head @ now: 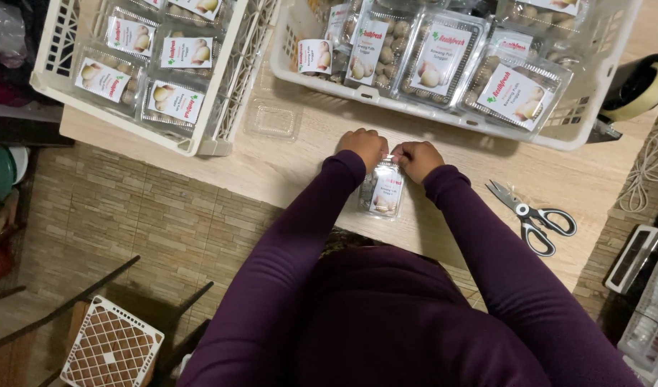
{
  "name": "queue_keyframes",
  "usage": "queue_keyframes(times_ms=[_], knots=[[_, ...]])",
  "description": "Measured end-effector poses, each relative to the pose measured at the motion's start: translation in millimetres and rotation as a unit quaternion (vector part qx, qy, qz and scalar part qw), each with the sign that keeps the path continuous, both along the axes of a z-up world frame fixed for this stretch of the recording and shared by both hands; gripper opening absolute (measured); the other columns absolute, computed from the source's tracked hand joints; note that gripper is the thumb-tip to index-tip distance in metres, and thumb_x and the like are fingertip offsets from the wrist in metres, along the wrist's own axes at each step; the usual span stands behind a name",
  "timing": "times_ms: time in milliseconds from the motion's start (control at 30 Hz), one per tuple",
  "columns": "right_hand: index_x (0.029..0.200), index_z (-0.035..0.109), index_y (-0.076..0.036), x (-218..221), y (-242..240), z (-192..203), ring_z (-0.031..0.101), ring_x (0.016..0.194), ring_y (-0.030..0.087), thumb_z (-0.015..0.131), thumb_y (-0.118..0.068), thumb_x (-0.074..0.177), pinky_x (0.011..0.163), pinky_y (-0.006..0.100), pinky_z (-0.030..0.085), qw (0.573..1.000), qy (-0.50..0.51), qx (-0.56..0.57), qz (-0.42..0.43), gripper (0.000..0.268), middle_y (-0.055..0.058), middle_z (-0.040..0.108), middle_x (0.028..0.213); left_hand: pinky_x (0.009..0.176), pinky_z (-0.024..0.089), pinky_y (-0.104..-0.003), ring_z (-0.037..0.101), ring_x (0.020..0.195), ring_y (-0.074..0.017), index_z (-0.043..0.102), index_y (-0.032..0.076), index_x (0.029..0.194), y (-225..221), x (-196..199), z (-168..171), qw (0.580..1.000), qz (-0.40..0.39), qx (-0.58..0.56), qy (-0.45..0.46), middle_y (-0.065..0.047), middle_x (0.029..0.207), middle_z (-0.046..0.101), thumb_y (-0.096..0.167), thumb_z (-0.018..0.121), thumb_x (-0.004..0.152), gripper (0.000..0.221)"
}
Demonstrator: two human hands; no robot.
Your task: Labeling and trimming small plastic containers for garlic packaging.
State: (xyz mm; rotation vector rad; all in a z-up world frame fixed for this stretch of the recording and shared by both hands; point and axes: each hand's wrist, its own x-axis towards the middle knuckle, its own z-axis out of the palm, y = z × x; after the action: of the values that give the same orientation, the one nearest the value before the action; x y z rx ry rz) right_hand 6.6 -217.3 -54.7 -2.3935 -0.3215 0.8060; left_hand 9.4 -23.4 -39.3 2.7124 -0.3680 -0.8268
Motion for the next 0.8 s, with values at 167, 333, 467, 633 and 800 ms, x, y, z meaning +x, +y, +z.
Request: queue_keyframes(times_ms=[167, 333, 467, 633, 800], knots=[[0.098, 0.078, -0.017, -3, -1, 3, 0.068, 0.109, 0.034, 0.064, -0.026, 0.1, 0.097, 0.047, 0.054, 0.999, 0.027, -0.04, -0.014, 0.017, 0.01, 0.077, 0.098, 0.099, 0.046, -0.045, 0.066, 0.114, -0.0272, 0.075, 0.024, 0.107, 11, -6, 23, 0.996, 0.036, -0.01, 0.082, -0.004, 0.107, 0.073, 0.04, 0.053, 0.101, 0.028], [0.099, 0.079, -0.016, -7, 4, 48, 0.067, 0.114, 0.033, 0.063, -0.033, 0.101, 0.099, 0.044, 0.054, 0.996, 0.032, -0.088, 0.006, 0.023, 0.012, 0.075, 0.098, 0.103, 0.048, -0.046, 0.064, 0.12, -0.0313, 0.073, 0.014, 0.115, 30, -16, 88, 0.988, 0.059, -0.029, 0.138, -0.012, 0.117, 0.072, 0.049, 0.054, 0.101, 0.043], [0.101, 0.077, -0.013, -8, 0, 62, 0.062, 0.119, 0.033, 0.061, -0.039, 0.104, 0.105, 0.043, 0.051, 0.993, 0.043, -0.108, -0.001, 0.03, 0.016, 0.07, 0.097, 0.104, 0.049, -0.048, 0.063, 0.121, -0.0365, 0.074, 0.009, 0.111, 47, -18, 64, 0.982, 0.085, -0.076, 0.154, -0.018, 0.116, 0.071, 0.053, 0.053, 0.1, 0.05], [0.101, 0.075, -0.01, -11, -27, 26, 0.067, 0.11, 0.041, 0.063, -0.034, 0.103, 0.097, 0.052, 0.053, 0.998, 0.006, -0.041, -0.05, 0.027, 0.021, 0.074, 0.097, 0.104, 0.051, -0.045, 0.063, 0.124, -0.032, 0.068, 0.012, 0.122, 58, -34, 22, 0.954, 0.205, -0.164, 0.144, -0.015, 0.125, 0.07, 0.058, 0.054, 0.1, 0.053], [0.106, 0.068, -0.012, -29, -24, 22, 0.065, 0.112, 0.042, 0.06, -0.036, 0.106, 0.097, 0.054, 0.051, 0.984, 0.037, 0.073, -0.158, 0.025, 0.021, 0.071, 0.101, 0.112, 0.044, -0.049, 0.056, 0.133, -0.0345, 0.06, 0.006, 0.132, 58, -92, 28, 0.921, 0.287, -0.174, 0.198, -0.022, 0.137, 0.062, 0.072, 0.028, 0.102, 0.08]])
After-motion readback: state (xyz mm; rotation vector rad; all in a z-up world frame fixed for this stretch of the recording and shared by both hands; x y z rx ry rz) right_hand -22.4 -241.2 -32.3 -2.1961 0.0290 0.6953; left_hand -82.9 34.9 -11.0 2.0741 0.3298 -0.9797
